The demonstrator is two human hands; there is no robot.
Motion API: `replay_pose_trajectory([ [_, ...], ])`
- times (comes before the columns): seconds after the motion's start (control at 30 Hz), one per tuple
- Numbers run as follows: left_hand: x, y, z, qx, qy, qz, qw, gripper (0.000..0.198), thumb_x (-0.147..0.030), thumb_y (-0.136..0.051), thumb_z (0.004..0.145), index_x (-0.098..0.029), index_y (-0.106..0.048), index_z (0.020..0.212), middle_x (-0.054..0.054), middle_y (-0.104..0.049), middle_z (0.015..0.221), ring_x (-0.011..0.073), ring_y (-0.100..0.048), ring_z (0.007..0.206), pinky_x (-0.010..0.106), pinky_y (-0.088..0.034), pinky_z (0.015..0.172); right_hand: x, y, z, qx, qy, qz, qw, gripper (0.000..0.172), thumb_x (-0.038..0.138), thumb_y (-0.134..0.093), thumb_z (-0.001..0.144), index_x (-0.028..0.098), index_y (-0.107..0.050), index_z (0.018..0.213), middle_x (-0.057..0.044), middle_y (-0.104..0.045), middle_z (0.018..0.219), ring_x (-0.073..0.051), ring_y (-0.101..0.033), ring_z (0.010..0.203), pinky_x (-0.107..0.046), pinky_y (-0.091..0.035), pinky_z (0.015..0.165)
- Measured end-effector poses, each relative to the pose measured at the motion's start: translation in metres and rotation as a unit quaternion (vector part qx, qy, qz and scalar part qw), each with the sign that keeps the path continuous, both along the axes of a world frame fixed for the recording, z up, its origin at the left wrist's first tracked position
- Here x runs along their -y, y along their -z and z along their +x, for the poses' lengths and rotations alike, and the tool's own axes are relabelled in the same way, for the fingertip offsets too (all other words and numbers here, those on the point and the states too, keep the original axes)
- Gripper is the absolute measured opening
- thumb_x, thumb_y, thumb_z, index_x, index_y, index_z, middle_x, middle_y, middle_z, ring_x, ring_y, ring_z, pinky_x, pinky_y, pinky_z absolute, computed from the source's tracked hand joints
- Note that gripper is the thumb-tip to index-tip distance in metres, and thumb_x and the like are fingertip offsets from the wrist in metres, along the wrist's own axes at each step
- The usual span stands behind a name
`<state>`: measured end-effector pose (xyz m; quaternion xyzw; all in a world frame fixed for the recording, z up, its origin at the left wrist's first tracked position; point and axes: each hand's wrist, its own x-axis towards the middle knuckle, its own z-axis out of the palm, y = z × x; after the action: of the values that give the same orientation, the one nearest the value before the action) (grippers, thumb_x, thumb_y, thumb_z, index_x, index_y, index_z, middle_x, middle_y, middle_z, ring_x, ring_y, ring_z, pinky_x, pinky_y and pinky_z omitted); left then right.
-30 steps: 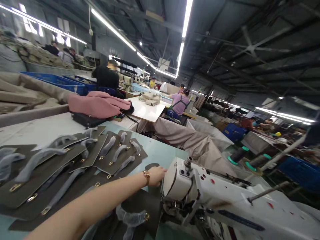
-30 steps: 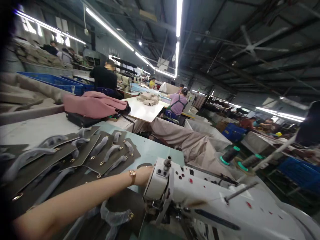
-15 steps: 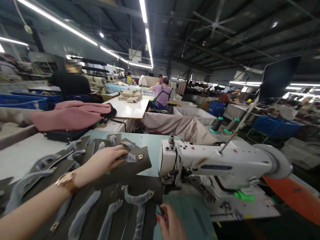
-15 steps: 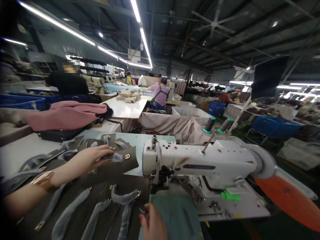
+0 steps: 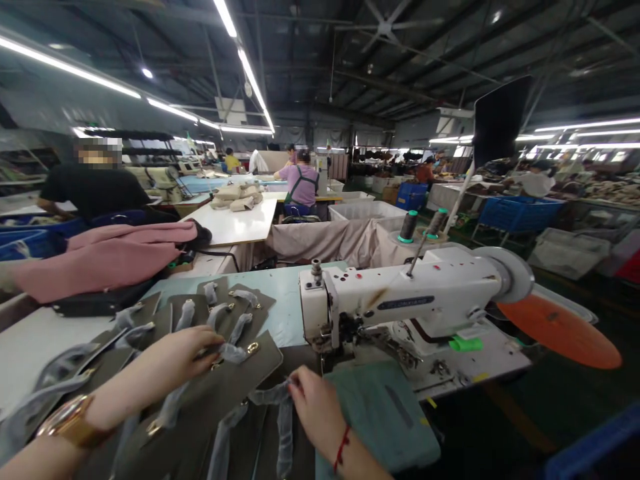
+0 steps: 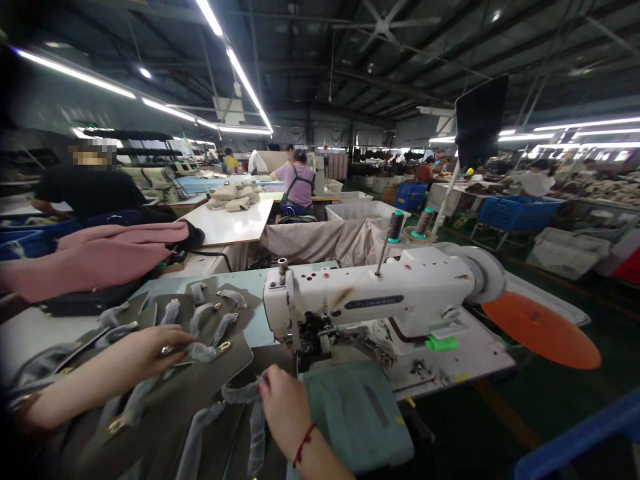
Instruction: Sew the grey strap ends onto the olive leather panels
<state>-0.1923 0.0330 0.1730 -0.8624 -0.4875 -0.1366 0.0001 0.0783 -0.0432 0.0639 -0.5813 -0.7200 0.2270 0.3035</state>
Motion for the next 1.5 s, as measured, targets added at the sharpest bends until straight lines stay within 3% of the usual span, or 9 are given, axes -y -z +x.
replay_pose_trajectory([
  [0.13,-0.041,-0.028,0.037,0.158,-0.071,0.140,0.975,0.032,-0.038,-0.049,0.086,-0.025,-0.058,0.114,0.007,-0.061,0.111,0.0205,-0.065,0.085,0.036,-0.053,0.078,0.037,0.027,0.024,-0.144,0.021,-0.033,0.989,0.019,0.018,-0.058,0.082,0.022,-0.056,0.101,-0.001,-0.065,0.089,-0.016,-0.062,0.079,-0.021,-0.043,0.068],
  [0.27,-0.036,-0.038,0.083,0.425,0.003,0.152,0.892,0.045,-0.032,-0.051,0.087,-0.023,-0.040,0.130,0.009,-0.044,0.130,0.0170,-0.062,0.100,0.034,-0.052,0.088,0.042,0.053,0.055,-0.204,0.075,-0.042,0.975,0.014,0.031,-0.052,0.088,0.018,-0.056,0.084,-0.003,-0.063,0.079,-0.017,-0.059,0.072,-0.023,-0.042,0.064],
  [0.4,0.039,0.038,0.098,0.238,0.105,-0.065,0.963,0.020,-0.024,-0.043,0.091,-0.022,-0.061,0.083,-0.001,-0.063,0.072,0.0107,-0.063,0.067,0.021,-0.054,0.065,0.035,0.069,0.078,-0.200,0.127,-0.037,0.971,0.034,0.039,-0.040,0.094,0.018,-0.057,0.074,-0.004,-0.061,0.070,-0.018,-0.058,0.068,-0.025,-0.042,0.064],
  [0.53,0.106,0.145,0.093,0.087,0.123,-0.058,0.987,0.039,-0.030,-0.052,0.086,-0.029,-0.050,0.125,0.007,-0.058,0.128,0.0213,-0.057,0.115,0.030,-0.052,0.094,0.026,0.075,0.074,-0.219,0.108,-0.029,0.969,0.032,0.037,-0.039,0.095,0.018,-0.065,0.094,-0.008,-0.067,0.094,-0.020,-0.061,0.089,-0.026,-0.045,0.079],
  [0.67,0.094,0.189,0.104,0.049,-0.009,0.003,0.999,0.072,-0.038,-0.049,0.086,-0.023,-0.013,0.147,0.014,-0.025,0.151,0.0306,-0.030,0.136,0.049,-0.041,0.104,0.011,0.073,0.053,-0.218,0.093,0.002,0.971,0.033,0.037,-0.040,0.096,0.018,-0.066,0.104,-0.009,-0.067,0.100,-0.021,-0.061,0.094,-0.027,-0.045,0.084],
  [0.77,0.053,0.175,0.117,0.030,-0.017,0.044,0.998,0.064,-0.039,-0.045,0.088,-0.024,-0.022,0.145,0.013,-0.021,0.153,0.0349,-0.016,0.140,0.059,-0.029,0.107,0.004,0.065,0.040,-0.233,0.080,0.003,0.969,0.033,0.037,-0.040,0.096,0.018,-0.067,0.099,-0.008,-0.068,0.092,-0.020,-0.062,0.084,-0.025,-0.045,0.077],
  [0.9,0.017,0.128,0.121,-0.026,0.083,0.048,0.995,0.057,-0.053,-0.047,0.084,-0.035,-0.037,0.137,0.005,-0.040,0.145,0.0360,-0.023,0.138,0.061,-0.018,0.110,0.001,0.054,0.034,-0.280,0.056,-0.005,0.958,0.034,0.040,-0.041,0.096,0.018,-0.067,0.091,-0.005,-0.067,0.083,-0.017,-0.061,0.075,-0.022,-0.043,0.067],
  [1.07,0.019,0.087,0.128,-0.068,0.128,-0.073,0.987,0.056,-0.059,-0.040,0.085,-0.036,-0.038,0.135,-0.002,-0.047,0.140,0.0245,-0.049,0.117,0.042,-0.039,0.097,-0.001,0.056,0.037,-0.309,0.095,-0.029,0.946,0.039,0.046,-0.047,0.091,0.013,-0.064,0.077,-0.005,-0.064,0.073,-0.016,-0.056,0.066,-0.022,-0.039,0.058],
  [1.5,0.027,0.106,0.130,-0.004,0.085,-0.077,0.993,0.052,-0.060,-0.038,0.086,-0.035,-0.045,0.131,-0.004,-0.047,0.140,0.0243,-0.046,0.114,0.041,-0.036,0.094,-0.008,0.061,0.051,-0.296,0.075,-0.079,0.949,0.042,0.048,-0.050,0.088,0.013,-0.061,0.070,-0.004,-0.059,0.067,-0.015,-0.049,0.061,-0.022,-0.035,0.054],
])
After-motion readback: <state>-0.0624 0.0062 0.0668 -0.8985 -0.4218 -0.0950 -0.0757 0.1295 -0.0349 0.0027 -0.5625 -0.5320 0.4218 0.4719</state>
